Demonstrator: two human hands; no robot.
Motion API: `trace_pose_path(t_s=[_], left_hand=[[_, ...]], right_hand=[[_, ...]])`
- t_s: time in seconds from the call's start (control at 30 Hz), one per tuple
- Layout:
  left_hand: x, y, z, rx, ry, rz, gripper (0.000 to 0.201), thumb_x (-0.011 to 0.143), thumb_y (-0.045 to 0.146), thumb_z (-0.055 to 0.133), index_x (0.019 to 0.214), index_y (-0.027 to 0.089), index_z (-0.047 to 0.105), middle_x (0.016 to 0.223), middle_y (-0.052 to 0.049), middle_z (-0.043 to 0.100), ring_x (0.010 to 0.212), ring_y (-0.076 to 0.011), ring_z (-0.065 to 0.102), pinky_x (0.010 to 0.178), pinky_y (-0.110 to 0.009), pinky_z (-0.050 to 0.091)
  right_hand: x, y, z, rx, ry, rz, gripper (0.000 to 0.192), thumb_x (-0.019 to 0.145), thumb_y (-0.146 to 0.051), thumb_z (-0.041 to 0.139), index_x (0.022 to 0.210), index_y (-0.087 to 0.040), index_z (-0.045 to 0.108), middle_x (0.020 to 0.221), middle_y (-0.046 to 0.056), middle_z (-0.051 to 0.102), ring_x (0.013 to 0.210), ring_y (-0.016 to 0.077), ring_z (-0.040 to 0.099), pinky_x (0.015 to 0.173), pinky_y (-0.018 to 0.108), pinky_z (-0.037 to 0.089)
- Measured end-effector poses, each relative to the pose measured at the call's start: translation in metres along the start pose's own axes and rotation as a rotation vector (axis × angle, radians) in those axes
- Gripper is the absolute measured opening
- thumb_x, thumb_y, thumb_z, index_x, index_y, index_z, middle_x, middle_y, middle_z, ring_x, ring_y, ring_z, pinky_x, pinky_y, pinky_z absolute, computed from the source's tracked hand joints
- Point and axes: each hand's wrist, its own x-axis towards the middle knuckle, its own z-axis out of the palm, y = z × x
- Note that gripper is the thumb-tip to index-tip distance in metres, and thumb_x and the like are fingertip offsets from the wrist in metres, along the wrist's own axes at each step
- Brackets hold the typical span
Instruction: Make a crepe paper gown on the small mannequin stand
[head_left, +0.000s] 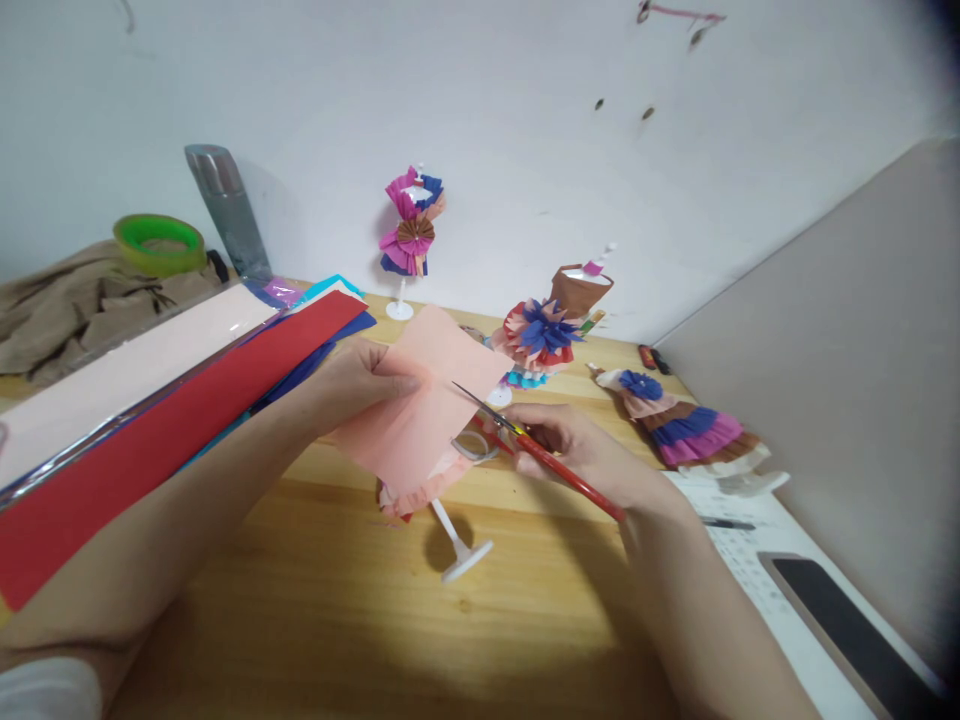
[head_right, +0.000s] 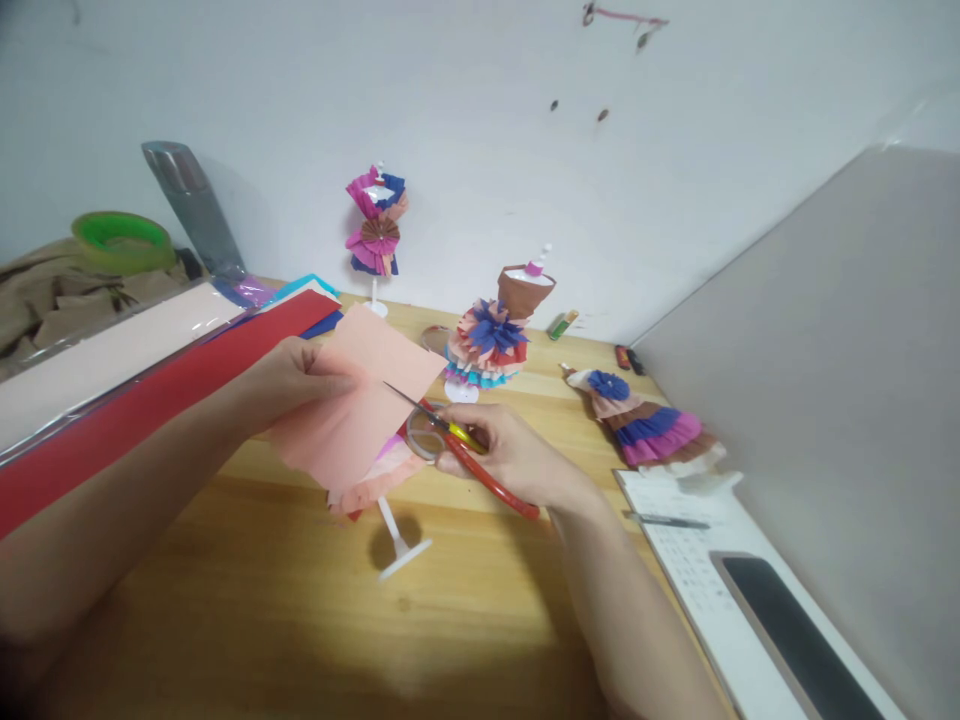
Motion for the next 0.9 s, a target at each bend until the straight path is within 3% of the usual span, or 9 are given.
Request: trace_pose_path(t_s=[0.47,0.7,0.9], left_hand=[[0.0,0.0,-0.0002,0.007,-0.003,-0.008,0.027,0.063,0.039,0.076,0.075,0.015,0.074,0.073,-0.003,0.071,0.064,-0.0153,0.059,0.055,-0.025,0.045],[0.0011,-0.0016,-0.0004,0.016,0.0,-0.023,0.033,0.064,0.043,0.076,0.082,0.014,0.074,0.082,-0.006,0.073,0.072,-0.0192,0.063,0.058,-0.027,0.049],[0.001,-0.0028,0.0016,-0.1,-0.053,-0.039,0.028,0.063,0.04,0.077,0.077,0.017,0.073,0.078,-0.003,0.073,0.068,-0.0171,0.063,0.058,-0.026,0.049]], right_hand=[[-0.0014,-0.0009,0.0002,0.057,-0.002,0.023,0.041,0.074,-0.052,0.073,0.08,-0.013,0.062,0.062,-0.004,0.043,0.055,0.0078,0.034,0.05,0.022,0.027],[-0.0026,-0.008,-0.0001,0.028,-0.003,0.07,0.043,0.075,-0.054,0.071,0.085,-0.012,0.065,0.056,-0.006,0.041,0.047,0.0061,0.031,0.045,0.022,0.024],[-0.0048,-0.0082,-0.0011,0.031,-0.028,0.11,0.04,0.075,-0.054,0.071,0.078,-0.015,0.062,0.052,-0.008,0.038,0.041,0.0051,0.031,0.041,0.021,0.023]])
